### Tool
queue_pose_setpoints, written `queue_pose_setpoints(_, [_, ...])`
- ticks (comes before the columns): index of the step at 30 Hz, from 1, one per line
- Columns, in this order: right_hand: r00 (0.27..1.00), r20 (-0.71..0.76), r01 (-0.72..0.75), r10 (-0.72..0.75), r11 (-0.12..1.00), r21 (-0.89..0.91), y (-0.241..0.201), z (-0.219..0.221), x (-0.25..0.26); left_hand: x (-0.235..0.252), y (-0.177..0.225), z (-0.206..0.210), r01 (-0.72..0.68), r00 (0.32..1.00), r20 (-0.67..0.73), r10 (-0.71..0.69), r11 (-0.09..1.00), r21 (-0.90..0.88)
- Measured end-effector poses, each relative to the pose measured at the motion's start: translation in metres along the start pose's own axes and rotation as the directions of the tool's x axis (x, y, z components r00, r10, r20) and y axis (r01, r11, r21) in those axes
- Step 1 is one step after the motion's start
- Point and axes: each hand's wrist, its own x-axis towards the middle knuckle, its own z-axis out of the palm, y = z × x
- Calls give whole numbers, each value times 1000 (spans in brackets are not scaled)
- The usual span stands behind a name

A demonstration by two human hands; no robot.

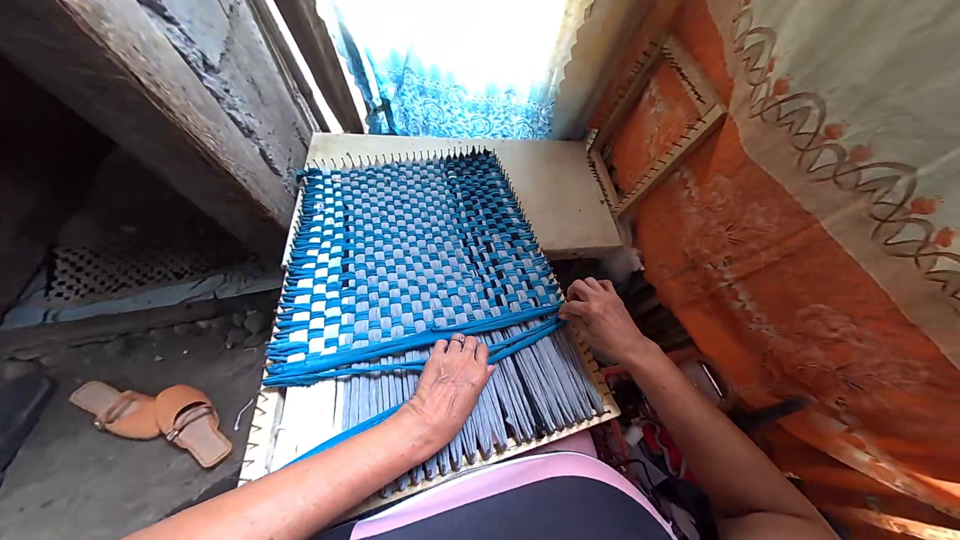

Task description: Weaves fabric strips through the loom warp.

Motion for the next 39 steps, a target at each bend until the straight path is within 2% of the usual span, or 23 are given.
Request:
queue_pose_setpoints(3, [987,159,42,-21,991,-126,-2,-8,7,0,4,14,-37,990,-134,39,999,16])
queue_pose_setpoints(5, [959,284,68,-15,982,-178,-4,-13,13,-1,1,24,-54,978,-202,46,998,-37])
queue_pose_setpoints(6, [953,301,85,-27,980,-182,-5,-13,14,-1,-1,28,-64,974,-222,44,995,-83])
queue_pose_setpoints(9, [979,194,76,-65,996,-46,-1,-9,12,-1,-7,38,-75,967,-252,24,978,-195])
queue_pose_setpoints(12, [998,63,-36,25,984,177,3,-6,1,-1,-8,43,-86,961,-275,30,978,-193])
queue_pose_setpoints(15, [992,66,-118,104,960,253,-1,-6,-4,-1,-7,43,-83,960,-278,38,984,-155])
queue_pose_setpoints(19, [981,66,-194,184,955,226,-3,-11,4,0,-6,43,-64,954,-299,21,989,-133])
queue_pose_setpoints(22, [990,37,-134,133,990,48,-11,-20,12,1,-5,46,-56,953,-302,10,988,-141])
queue_pose_setpoints(26, [932,288,-233,219,972,15,-22,-51,11,-1,-8,47,-106,929,-367,35,979,-176])
queue_pose_setpoints(31, [890,404,-289,213,947,137,-12,-46,-14,-3,-9,45,-203,902,-416,115,963,-175])
queue_pose_setpoints(35, [867,388,-393,313,908,145,-14,-34,-23,-1,-8,44,-218,909,-394,134,959,-179])
queue_pose_setpoints(39, [882,294,-418,367,899,131,-16,-23,-26,1,-7,44,-200,929,-349,124,961,-190])
